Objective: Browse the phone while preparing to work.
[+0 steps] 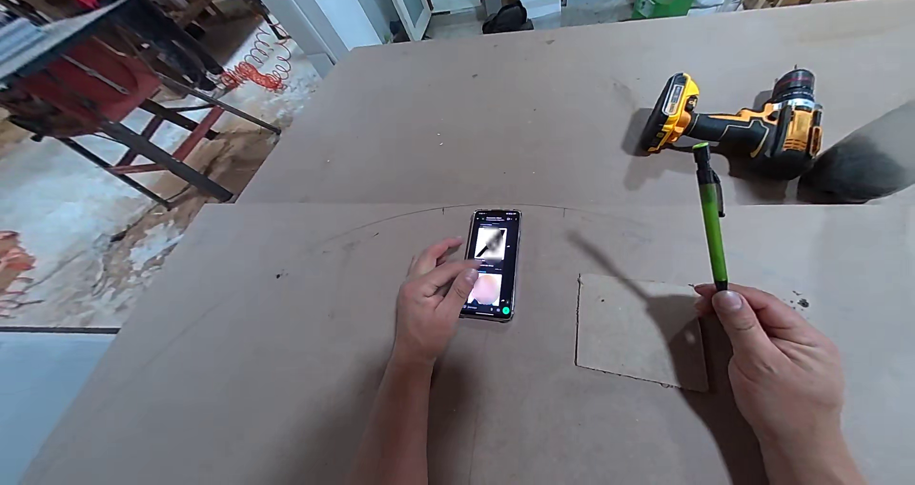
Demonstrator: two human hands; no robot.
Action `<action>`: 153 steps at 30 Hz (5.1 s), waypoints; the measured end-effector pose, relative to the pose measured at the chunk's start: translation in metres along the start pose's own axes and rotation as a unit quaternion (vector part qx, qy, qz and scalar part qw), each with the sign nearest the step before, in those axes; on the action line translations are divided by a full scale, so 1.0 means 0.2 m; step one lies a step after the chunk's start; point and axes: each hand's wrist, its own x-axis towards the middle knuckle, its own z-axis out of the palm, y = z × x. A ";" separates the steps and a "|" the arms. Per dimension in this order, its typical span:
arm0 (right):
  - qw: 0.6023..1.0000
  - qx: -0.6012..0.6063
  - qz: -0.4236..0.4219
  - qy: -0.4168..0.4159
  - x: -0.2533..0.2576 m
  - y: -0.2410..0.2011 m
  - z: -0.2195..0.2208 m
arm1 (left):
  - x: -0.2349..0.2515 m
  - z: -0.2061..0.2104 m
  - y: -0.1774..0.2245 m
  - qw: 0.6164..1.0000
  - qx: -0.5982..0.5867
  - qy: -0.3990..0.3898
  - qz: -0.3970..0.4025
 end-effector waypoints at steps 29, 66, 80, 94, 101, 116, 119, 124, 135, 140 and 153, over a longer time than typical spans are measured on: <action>1.000 0.004 -0.019 -0.015 0.01 0.00 0.00 | 0.00 0.00 -0.02 0.999 -0.047 0.019 -0.008; 1.000 0.005 -0.004 0.002 0.00 0.00 0.00 | 0.01 0.01 -0.02 1.000 0.027 0.013 -0.006; 1.000 0.001 -0.001 0.003 -0.01 0.00 0.00 | 0.01 0.04 -0.02 0.997 0.079 0.008 -0.008; 1.000 0.002 -0.002 0.000 0.00 0.00 0.00 | 0.01 0.03 -0.01 0.997 0.077 0.005 -0.018; 1.000 0.000 -0.002 0.000 0.00 0.00 0.00 | 0.01 0.03 -0.02 0.999 0.038 0.020 -0.006; 1.000 0.000 -0.001 -0.003 -0.01 0.00 0.00 | 0.03 0.05 -0.01 0.990 0.125 -0.033 -0.053; 1.000 -0.001 -0.001 -0.005 -0.01 0.00 0.00 | 0.04 0.04 -0.01 0.990 0.111 -0.049 -0.071; 1.000 -0.002 0.000 -0.002 -0.01 0.00 0.00 | 0.03 0.03 -0.01 0.996 0.059 -0.031 -0.061; 1.000 0.005 0.002 -0.001 -0.01 0.00 0.00 | 0.04 0.04 -0.01 0.991 0.110 -0.054 -0.061; 1.000 0.001 -0.002 -0.001 -0.01 0.00 0.00 | 0.03 0.03 0.00 0.993 0.093 -0.044 -0.053; 1.000 -0.008 -0.003 -0.003 -0.01 0.00 0.00 | 0.01 0.01 -0.02 0.999 0.039 0.011 0.011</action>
